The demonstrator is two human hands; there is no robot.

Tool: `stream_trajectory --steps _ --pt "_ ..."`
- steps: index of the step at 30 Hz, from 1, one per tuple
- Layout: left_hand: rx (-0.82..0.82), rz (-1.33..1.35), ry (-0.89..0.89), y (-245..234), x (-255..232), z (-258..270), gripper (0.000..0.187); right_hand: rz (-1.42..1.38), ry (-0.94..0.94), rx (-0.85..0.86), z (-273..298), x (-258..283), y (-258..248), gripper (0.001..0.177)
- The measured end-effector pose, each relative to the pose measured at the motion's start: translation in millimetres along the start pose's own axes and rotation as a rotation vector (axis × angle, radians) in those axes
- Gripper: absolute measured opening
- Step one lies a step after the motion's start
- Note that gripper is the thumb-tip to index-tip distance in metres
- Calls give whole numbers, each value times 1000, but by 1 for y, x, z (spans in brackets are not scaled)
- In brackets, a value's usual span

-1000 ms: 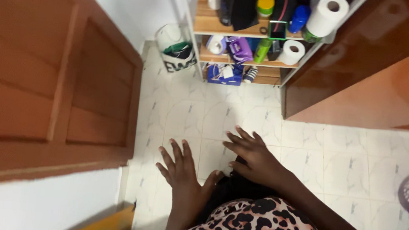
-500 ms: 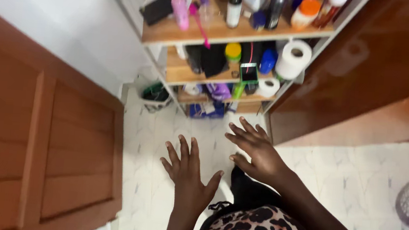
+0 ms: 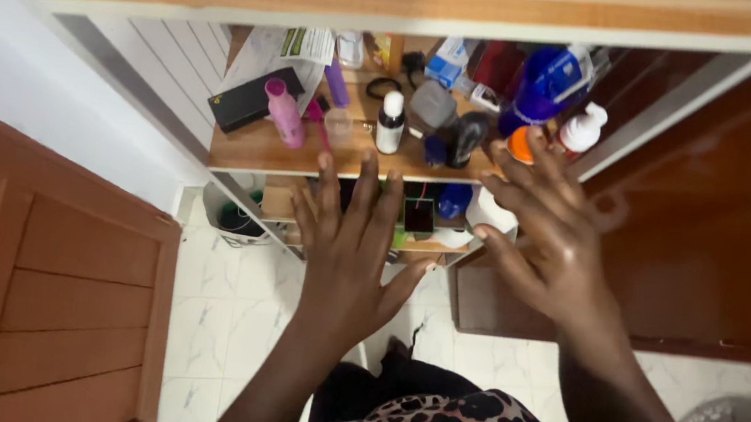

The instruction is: The person moves between a bed and a small wooden shelf, picking up and placing down various personal items including a white bottle, headphones, a yellow card, a medicine box, and keys. The person arranges these items on the bed and shelf without using any tools.

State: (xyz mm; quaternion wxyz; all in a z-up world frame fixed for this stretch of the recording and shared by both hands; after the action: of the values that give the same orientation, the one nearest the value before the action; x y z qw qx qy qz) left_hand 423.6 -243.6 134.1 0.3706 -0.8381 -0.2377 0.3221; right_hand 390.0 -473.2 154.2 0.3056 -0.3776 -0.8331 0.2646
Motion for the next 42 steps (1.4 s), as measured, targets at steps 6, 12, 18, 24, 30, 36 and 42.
stream_trajectory --steps 6,12,18,24,30,36,42 --pt "24 86 47 -37 11 -73 90 -131 -83 -83 -59 -6 -29 35" --pt "-1 -22 258 -52 41 -149 98 -166 -188 -137 -113 -32 -18 27" --pt "218 85 315 -30 63 -237 125 152 105 80 -190 -28 -18 38" --pt "300 4 371 -36 70 -238 112 342 63 232 -218 -48 -3 39" --pt "242 132 354 -52 73 -229 86 221 56 187 -203 -49 -2 35" --pt "172 134 425 -54 79 -228 70 347 88 240 -210 -53 -1 54" --pt "139 107 471 -49 84 -223 45 220 8 201 -203 -51 2 46"
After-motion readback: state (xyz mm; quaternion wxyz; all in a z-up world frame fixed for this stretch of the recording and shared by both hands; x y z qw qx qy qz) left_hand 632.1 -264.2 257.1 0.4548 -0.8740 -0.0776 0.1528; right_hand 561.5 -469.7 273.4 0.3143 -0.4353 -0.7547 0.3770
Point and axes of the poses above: each hand's wrist, its own z-axis away from the middle knuckle, its own y-axis out of the palm, x = y × z, the point moved 2 cm from there along -z, towards the middle knuckle, and after that the axes turned 1 degree about -y, right-handed, at the moved point
